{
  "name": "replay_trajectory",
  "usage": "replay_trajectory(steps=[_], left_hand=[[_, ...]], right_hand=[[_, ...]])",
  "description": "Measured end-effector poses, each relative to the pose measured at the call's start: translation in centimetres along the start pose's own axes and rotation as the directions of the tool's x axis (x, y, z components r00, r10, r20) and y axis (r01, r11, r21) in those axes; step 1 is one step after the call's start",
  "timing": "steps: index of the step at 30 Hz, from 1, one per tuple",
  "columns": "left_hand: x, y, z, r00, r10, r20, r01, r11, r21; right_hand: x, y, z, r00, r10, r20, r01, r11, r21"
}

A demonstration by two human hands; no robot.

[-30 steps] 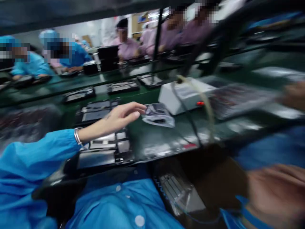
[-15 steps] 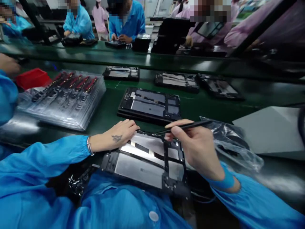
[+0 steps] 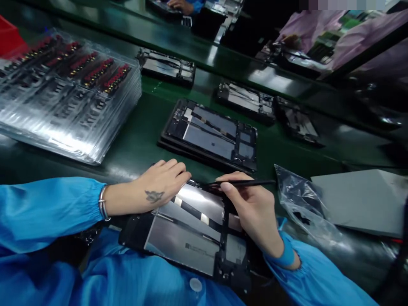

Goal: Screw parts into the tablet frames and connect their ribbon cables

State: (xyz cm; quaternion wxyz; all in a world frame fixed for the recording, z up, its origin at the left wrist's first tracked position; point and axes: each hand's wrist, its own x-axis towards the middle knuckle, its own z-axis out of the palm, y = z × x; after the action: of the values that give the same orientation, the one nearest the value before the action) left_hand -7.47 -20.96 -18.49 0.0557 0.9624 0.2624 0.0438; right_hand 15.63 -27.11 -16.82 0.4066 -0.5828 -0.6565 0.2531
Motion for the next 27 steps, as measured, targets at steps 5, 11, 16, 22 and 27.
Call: replay_trajectory(steps=[5,11,16,22,27], left_hand=[[0.0,0.4,-0.9,0.999,-0.02,0.036,0.021,1.0,-0.018],[0.1,0.6,-1.7,0.995,-0.043,0.086,0.05,0.996,-0.074],[0.2,0.6,-1.9,0.994,-0.045,0.095,0.053,0.996,-0.077],[0.3,0.7,-2.1,0.993,-0.05,0.109,0.058,0.996,-0.067],[0.4,0.7,-2.3,0.99,-0.05,0.135,0.06,0.996,-0.068]], right_hand=[[0.1,-0.2,0.0,1.0,-0.018,0.005,0.018,1.0,-0.007],[0.0,-0.3,-0.1,0.999,-0.033,0.024,0.034,0.999,-0.036],[-0.1,-0.3,-0.2,0.999,-0.05,0.01,0.051,0.997,-0.061],[0.0,-0.2,-0.1,0.997,-0.072,0.026,0.073,0.996,-0.047],[-0.1,-0.4,0.1,0.996,-0.085,0.037,0.087,0.994,-0.07]])
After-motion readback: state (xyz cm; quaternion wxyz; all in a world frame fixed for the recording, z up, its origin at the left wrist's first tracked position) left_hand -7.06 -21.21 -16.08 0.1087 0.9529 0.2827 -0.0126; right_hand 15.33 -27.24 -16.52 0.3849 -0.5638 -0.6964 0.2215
